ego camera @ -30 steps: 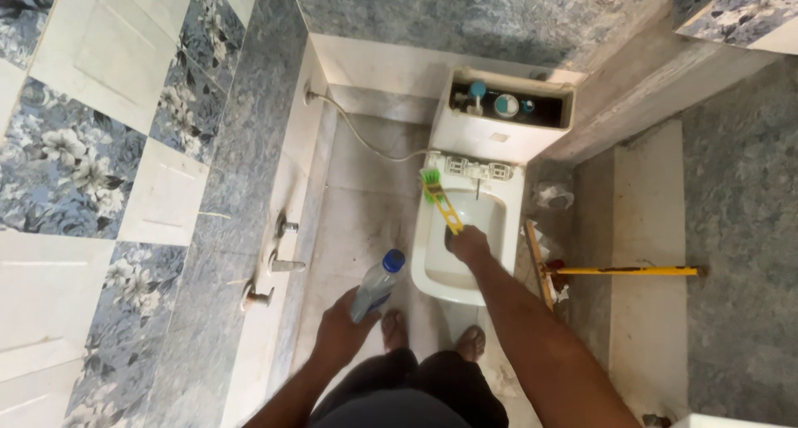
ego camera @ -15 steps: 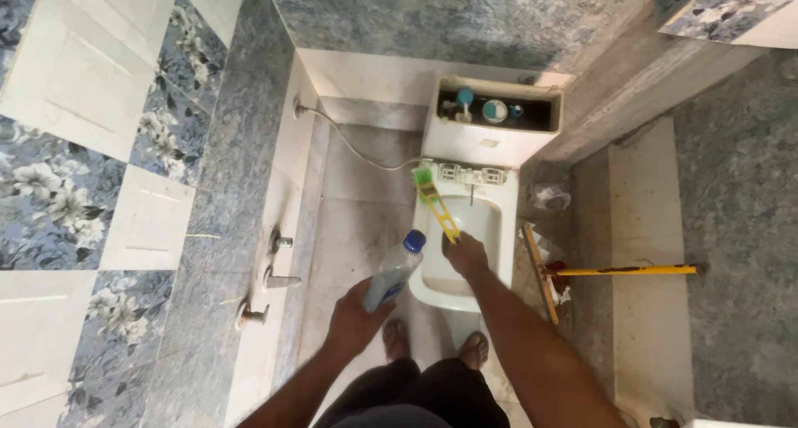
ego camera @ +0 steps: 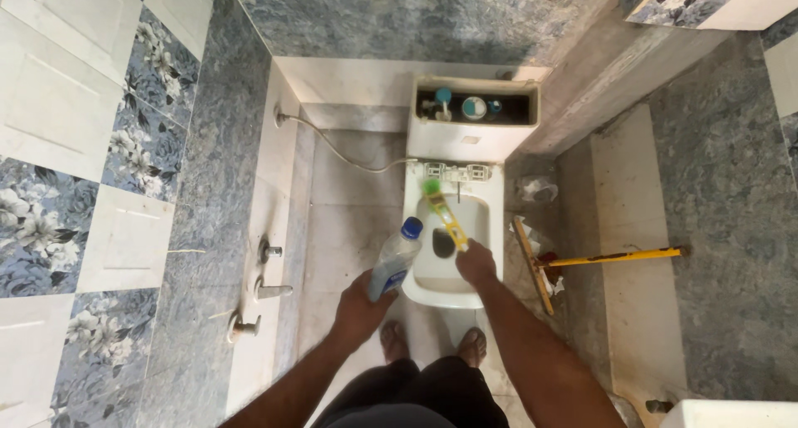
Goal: The person scrubs the inside of a white toilet bowl using a yellow-handled brush with green bristles. They hold a plastic bottle of cleaning liquid in the other hand and repeatedly scrub the bowl's interior surfaces.
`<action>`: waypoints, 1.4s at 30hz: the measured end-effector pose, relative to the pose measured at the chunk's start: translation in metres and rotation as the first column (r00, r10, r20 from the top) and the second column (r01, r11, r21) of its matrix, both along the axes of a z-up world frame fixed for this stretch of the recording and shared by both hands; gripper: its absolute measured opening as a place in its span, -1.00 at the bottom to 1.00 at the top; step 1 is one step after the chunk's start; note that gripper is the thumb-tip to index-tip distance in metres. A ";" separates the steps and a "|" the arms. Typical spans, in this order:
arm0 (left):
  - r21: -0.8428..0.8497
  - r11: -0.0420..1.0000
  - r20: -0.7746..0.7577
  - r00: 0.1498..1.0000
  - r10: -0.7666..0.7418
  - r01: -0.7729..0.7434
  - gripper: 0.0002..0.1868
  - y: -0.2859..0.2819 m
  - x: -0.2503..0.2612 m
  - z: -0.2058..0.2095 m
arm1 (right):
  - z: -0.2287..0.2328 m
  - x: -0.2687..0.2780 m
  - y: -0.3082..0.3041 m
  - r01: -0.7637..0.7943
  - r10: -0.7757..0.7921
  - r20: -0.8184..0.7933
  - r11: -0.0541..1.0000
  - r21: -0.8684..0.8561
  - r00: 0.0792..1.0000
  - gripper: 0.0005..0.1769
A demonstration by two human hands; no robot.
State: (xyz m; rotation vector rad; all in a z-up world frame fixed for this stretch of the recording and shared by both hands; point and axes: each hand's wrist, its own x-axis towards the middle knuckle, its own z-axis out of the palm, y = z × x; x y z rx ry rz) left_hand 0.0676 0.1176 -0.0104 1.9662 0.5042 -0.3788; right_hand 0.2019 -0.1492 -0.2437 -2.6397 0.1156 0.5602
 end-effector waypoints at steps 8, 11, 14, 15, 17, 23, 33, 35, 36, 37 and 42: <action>-0.019 0.999 -0.065 0.997 -0.034 0.032 -0.37 -0.005 0.006 0.002 | -0.013 0.002 -0.015 0.107 -0.106 -0.062 0.994 0.004 0.992 -0.50; -0.007 0.999 -0.076 0.996 -0.039 0.038 -0.36 -0.009 0.004 0.000 | -0.001 0.001 -0.016 0.186 -0.184 -0.050 0.982 0.037 0.982 -0.49; 0.016 0.998 -0.072 0.996 -0.054 0.055 -0.37 -0.011 0.000 -0.004 | 0.019 -0.006 -0.015 0.180 -0.177 -0.055 0.981 0.067 0.983 -0.47; 0.028 0.998 -0.066 0.996 -0.059 0.061 -0.38 -0.011 0.000 -0.005 | 0.026 -0.008 -0.015 0.190 -0.185 -0.065 0.979 0.070 0.981 -0.48; 0.009 0.999 -0.036 0.998 -0.042 0.042 -0.37 -0.011 -0.001 -0.008 | 0.037 -0.015 -0.019 0.271 -0.256 -0.132 0.956 0.110 0.958 -0.46; -0.034 0.999 -0.060 0.997 -0.040 0.038 -0.36 -0.014 -0.007 -0.012 | 0.024 -0.012 -0.047 0.373 -0.378 0.048 0.923 0.090 0.924 -0.40; -0.014 0.998 -0.116 0.992 -0.055 0.054 -0.35 -0.022 -0.012 -0.008 | -0.003 0.007 -0.066 0.367 -0.362 -0.091 0.929 0.046 0.928 -0.46; -0.056 0.997 -0.125 0.991 -0.056 0.049 -0.34 -0.023 -0.011 -0.008 | -0.003 0.006 -0.063 0.371 -0.367 -0.082 0.928 0.040 0.927 -0.48; -0.077 0.996 -0.129 0.990 -0.057 0.047 -0.34 -0.024 -0.010 -0.008 | -0.003 0.006 -0.061 0.382 -0.378 -0.072 0.922 0.061 0.923 -0.47; -0.067 0.997 -0.120 0.991 -0.057 0.049 -0.34 -0.024 -0.010 -0.008 | -0.003 0.004 -0.062 0.395 -0.391 -0.063 0.915 0.080 0.918 -0.47; -0.050 0.997 -0.148 0.987 -0.064 0.057 -0.34 -0.028 -0.009 -0.004 | -0.002 0.013 -0.070 0.399 -0.384 -0.160 0.914 0.074 0.909 -0.47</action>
